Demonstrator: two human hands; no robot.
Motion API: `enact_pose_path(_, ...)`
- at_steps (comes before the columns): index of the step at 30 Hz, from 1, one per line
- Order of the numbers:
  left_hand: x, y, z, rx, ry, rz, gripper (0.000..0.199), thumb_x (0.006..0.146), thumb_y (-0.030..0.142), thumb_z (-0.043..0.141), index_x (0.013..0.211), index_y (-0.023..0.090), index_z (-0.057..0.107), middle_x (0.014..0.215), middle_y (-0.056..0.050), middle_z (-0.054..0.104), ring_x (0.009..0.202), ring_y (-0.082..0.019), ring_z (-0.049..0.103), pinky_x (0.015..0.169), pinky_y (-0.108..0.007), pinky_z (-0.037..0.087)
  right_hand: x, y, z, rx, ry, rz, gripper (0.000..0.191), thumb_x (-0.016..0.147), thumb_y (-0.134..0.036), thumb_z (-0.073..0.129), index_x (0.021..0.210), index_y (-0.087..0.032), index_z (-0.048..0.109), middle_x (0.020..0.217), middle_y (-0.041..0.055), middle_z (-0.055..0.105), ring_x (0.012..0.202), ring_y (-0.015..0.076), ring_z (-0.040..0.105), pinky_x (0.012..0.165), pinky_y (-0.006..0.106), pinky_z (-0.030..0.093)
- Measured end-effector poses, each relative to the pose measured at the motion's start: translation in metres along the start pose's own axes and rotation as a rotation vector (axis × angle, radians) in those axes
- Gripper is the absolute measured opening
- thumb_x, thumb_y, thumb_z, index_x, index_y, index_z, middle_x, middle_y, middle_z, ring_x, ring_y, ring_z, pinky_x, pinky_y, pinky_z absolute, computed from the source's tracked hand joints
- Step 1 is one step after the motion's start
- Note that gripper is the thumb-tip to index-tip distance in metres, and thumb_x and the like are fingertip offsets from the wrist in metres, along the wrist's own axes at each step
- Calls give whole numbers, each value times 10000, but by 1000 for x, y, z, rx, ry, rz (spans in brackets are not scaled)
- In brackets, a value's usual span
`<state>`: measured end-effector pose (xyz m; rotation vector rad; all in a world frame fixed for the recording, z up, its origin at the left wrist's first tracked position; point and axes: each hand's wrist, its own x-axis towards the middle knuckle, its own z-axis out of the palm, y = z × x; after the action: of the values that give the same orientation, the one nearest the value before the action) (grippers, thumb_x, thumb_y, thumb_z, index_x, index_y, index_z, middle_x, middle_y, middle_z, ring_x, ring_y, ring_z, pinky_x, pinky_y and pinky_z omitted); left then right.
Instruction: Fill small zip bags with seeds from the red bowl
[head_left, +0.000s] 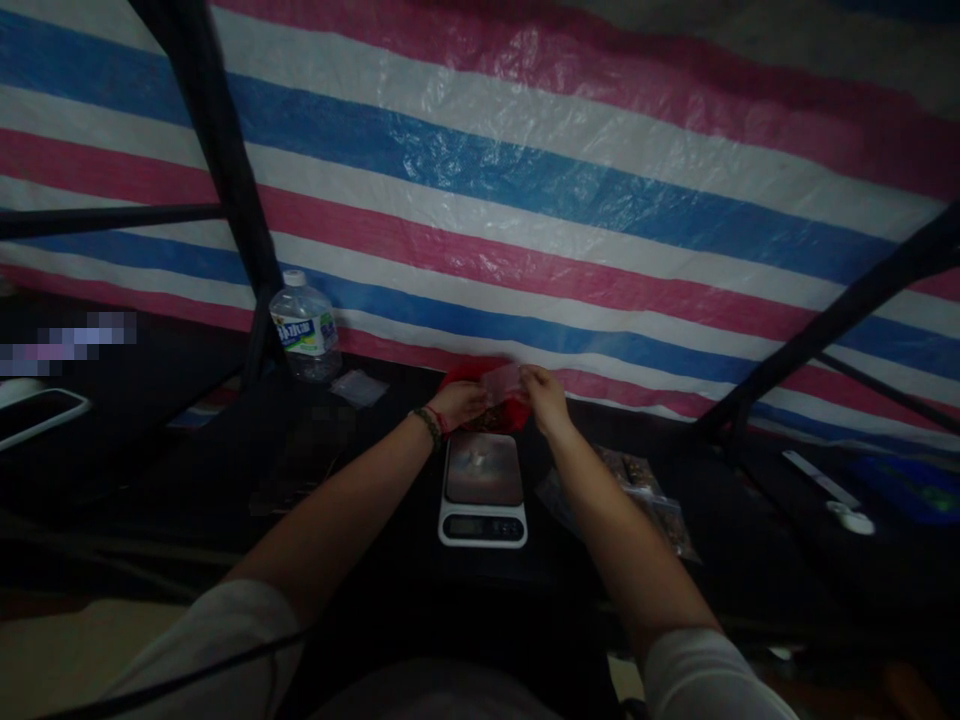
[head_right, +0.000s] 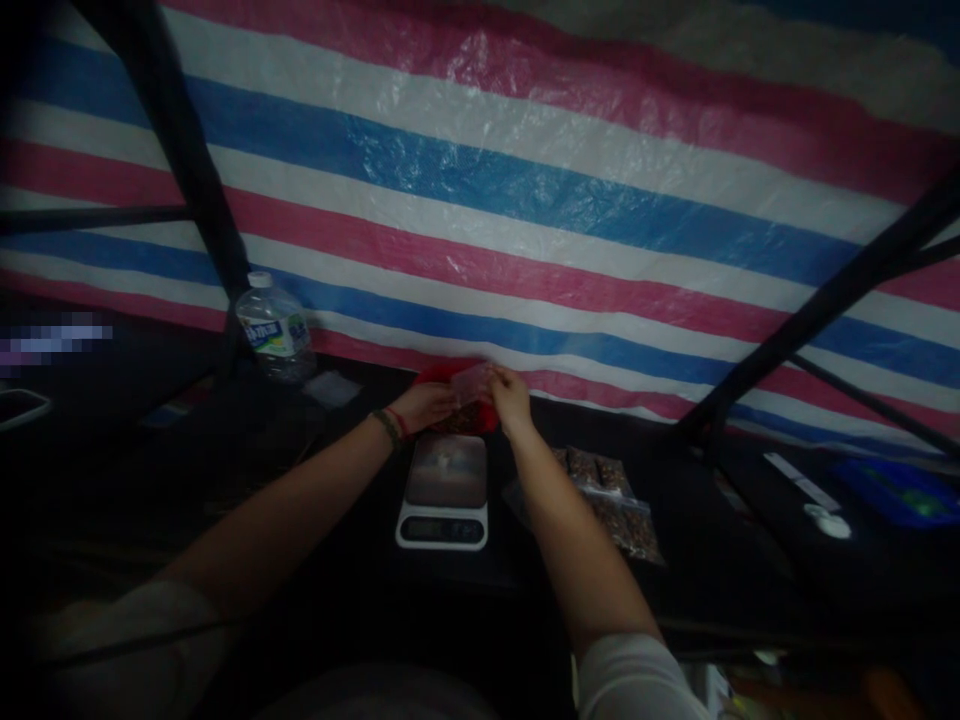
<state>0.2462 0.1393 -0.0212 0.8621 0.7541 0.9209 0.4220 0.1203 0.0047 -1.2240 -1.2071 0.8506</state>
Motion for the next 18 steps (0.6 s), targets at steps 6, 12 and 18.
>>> enact_pose_path(6,-5,9,25,182,-38,127,226,665,255,769,800,103,670,746,-59,667,654,-119,589,619,-222,441,-31,-1,-19,277,-48,176,354,567,-347,802,845,-185,654,776,2,686,664,108,616,632,218,503)
enact_pose_path(12,-18,20,55,711,-15,425,122,712,242,690,756,129,676,729,-42,668,654,-146,585,614,-245,433,-60,-16,-47,427,34,265,287,611,-371,802,763,-192,635,710,-13,656,599,93,582,510,178,456)
enact_pose_path(18,-50,19,96,1044,-102,477,117,771,239,609,773,143,677,718,-42,672,658,-158,598,623,-247,433,-92,-17,-88,447,150,223,392,552,-323,843,883,-209,667,786,-2,683,621,98,594,497,173,466)
